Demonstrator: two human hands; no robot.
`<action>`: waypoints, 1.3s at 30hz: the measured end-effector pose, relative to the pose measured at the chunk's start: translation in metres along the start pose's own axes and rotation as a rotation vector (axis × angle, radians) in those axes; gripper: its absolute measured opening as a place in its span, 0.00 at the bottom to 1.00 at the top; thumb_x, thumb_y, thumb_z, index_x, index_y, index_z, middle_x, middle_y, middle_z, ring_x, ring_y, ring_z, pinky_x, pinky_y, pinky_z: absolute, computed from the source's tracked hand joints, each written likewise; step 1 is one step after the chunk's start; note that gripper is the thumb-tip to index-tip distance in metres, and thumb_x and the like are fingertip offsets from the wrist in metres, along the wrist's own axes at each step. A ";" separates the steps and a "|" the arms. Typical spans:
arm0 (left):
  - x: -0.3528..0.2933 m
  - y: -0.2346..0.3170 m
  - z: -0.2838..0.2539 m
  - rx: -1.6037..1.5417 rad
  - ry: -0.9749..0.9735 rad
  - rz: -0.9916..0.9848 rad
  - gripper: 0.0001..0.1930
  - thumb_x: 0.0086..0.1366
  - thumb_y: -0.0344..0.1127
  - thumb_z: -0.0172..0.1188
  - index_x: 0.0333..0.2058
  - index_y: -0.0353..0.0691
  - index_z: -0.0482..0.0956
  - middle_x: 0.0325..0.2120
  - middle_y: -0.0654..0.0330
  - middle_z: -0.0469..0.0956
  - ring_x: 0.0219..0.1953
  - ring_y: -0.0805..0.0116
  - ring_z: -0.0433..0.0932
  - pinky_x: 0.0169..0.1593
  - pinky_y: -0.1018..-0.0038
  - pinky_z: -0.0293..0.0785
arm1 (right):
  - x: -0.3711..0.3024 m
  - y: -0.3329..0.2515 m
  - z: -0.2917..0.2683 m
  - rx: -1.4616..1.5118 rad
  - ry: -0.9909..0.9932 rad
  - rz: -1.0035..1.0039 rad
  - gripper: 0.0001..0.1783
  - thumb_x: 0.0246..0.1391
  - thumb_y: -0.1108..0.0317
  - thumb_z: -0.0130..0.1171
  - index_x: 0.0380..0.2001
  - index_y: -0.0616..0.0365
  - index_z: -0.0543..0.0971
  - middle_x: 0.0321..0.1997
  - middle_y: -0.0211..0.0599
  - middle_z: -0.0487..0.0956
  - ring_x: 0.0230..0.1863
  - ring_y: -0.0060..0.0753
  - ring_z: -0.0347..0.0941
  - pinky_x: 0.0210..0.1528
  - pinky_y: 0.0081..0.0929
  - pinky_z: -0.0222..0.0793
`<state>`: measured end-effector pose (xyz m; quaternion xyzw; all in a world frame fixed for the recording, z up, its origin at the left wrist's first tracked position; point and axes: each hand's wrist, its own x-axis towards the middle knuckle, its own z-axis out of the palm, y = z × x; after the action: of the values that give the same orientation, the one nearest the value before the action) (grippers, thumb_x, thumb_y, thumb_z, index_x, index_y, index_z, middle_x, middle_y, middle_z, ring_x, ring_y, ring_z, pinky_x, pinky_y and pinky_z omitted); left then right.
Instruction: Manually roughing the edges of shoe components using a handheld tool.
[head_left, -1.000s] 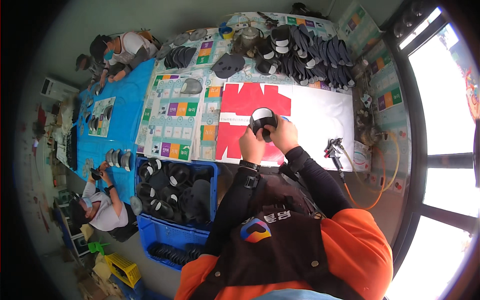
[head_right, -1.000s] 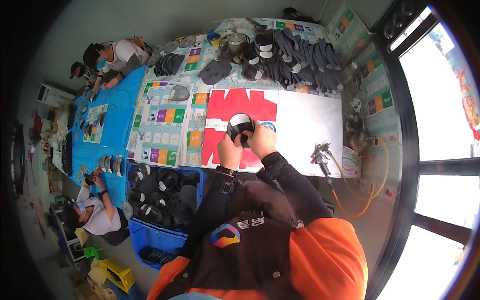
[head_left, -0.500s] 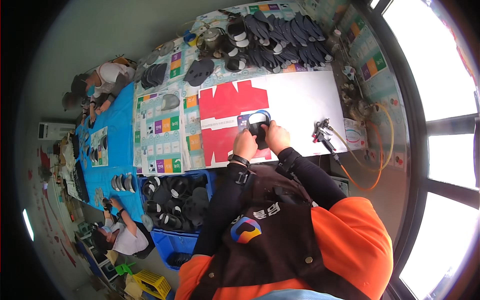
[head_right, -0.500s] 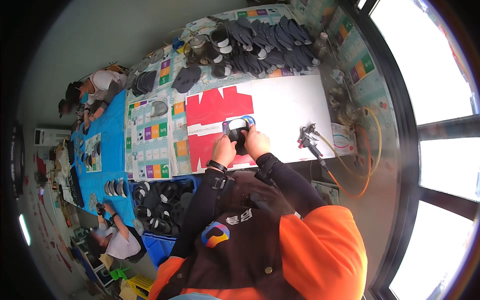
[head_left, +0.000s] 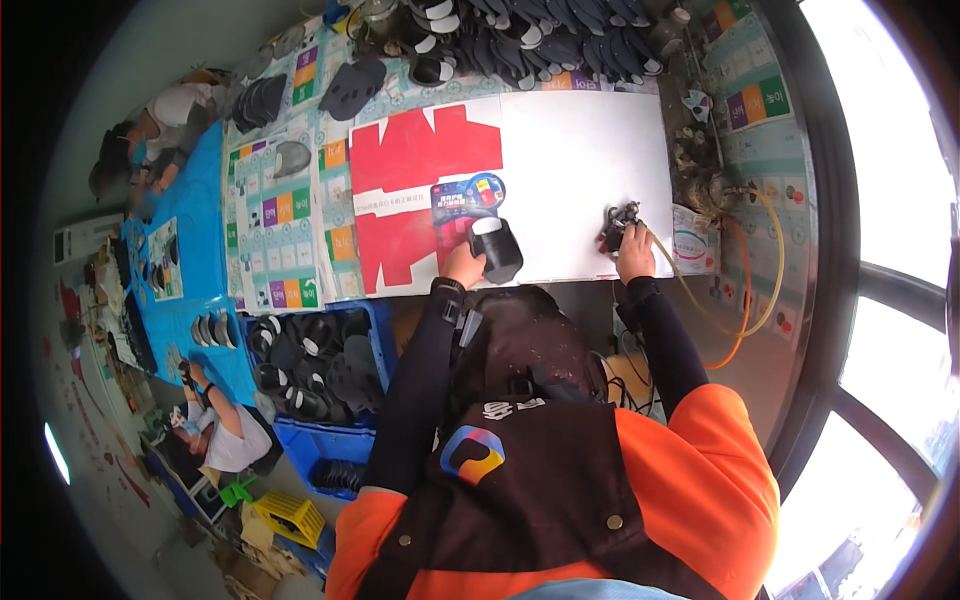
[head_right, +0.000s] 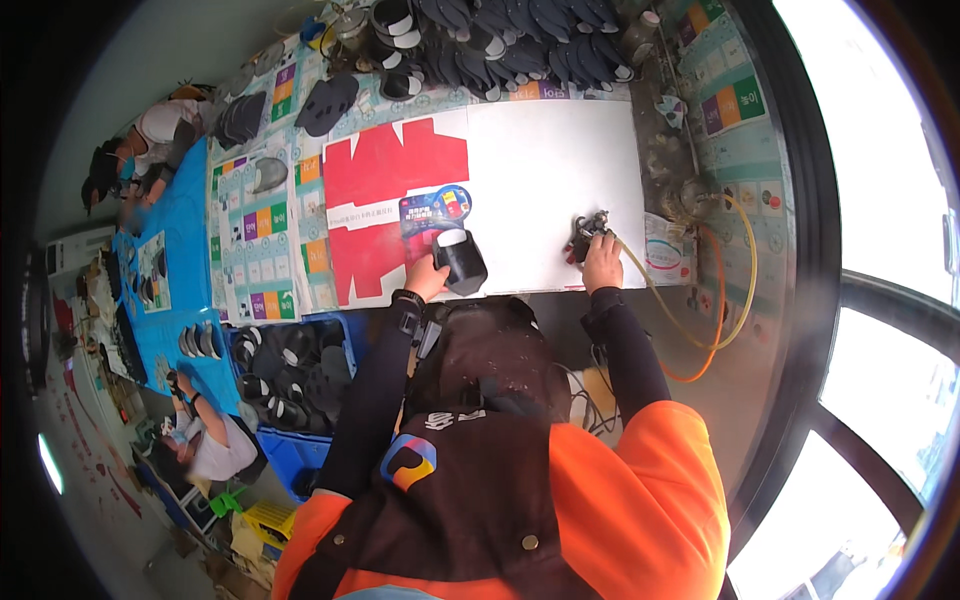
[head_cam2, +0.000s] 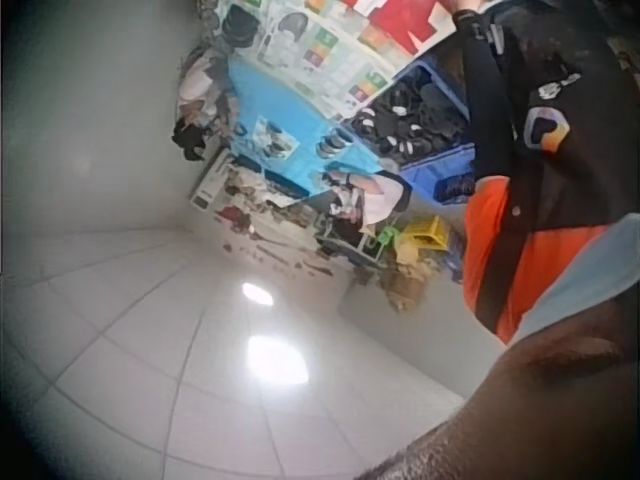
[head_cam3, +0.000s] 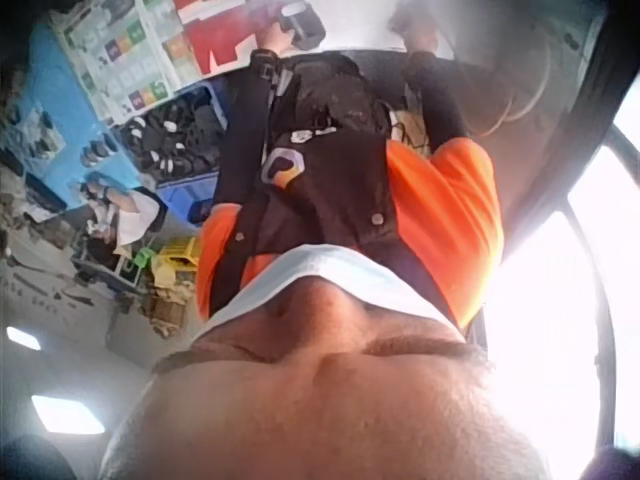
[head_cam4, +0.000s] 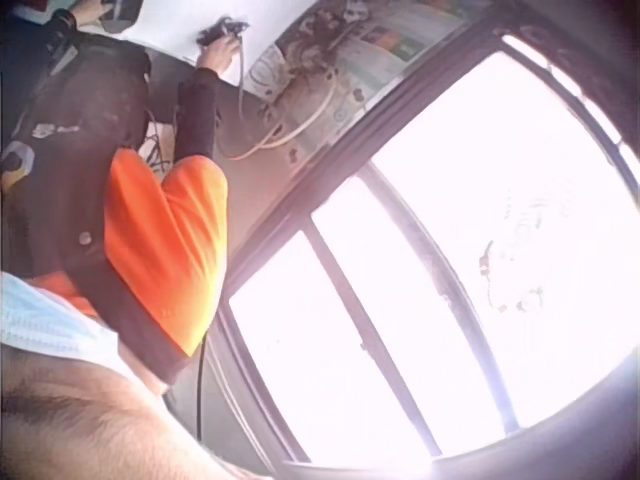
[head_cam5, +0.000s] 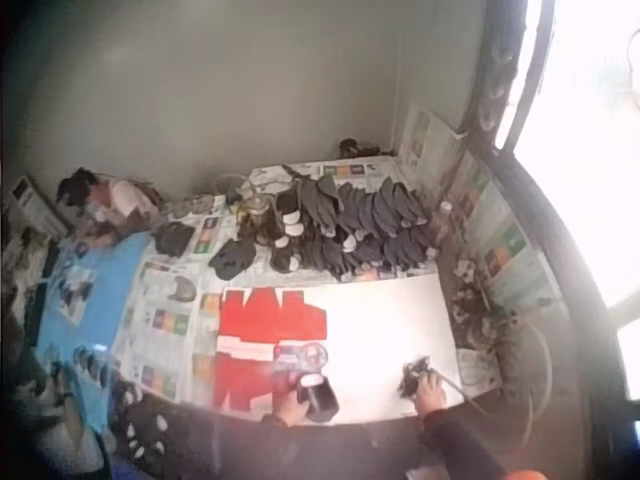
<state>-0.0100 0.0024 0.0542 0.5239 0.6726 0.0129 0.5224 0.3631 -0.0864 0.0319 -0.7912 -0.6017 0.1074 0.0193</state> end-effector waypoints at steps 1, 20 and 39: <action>0.003 0.006 0.002 0.031 0.028 0.011 0.17 0.67 0.34 0.62 0.49 0.25 0.76 0.43 0.43 0.83 0.39 0.52 0.87 0.37 0.64 0.88 | 0.003 0.006 0.005 -0.006 0.034 -0.054 0.32 0.45 0.72 0.73 0.53 0.63 0.70 0.57 0.50 0.71 0.61 0.56 0.67 0.56 0.46 0.76; 0.019 -0.019 0.012 -0.295 0.020 0.101 0.19 0.68 0.32 0.66 0.51 0.25 0.75 0.37 0.47 0.86 0.34 0.62 0.88 0.36 0.71 0.85 | -0.007 -0.147 -0.086 1.027 -0.620 0.167 0.18 0.48 0.69 0.57 0.44 0.64 0.79 0.28 0.53 0.81 0.34 0.52 0.81 0.38 0.43 0.77; 0.001 0.033 0.011 -0.241 -0.026 0.079 0.22 0.65 0.37 0.71 0.47 0.28 0.71 0.37 0.51 0.83 0.34 0.64 0.87 0.35 0.71 0.85 | -0.008 -0.144 -0.095 0.924 -0.449 0.063 0.16 0.49 0.69 0.56 0.41 0.65 0.80 0.34 0.66 0.80 0.42 0.71 0.77 0.46 0.52 0.72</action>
<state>0.0205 0.0121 0.0671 0.4836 0.6381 0.1072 0.5894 0.2429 -0.0447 0.1489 -0.6755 -0.4566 0.5297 0.2339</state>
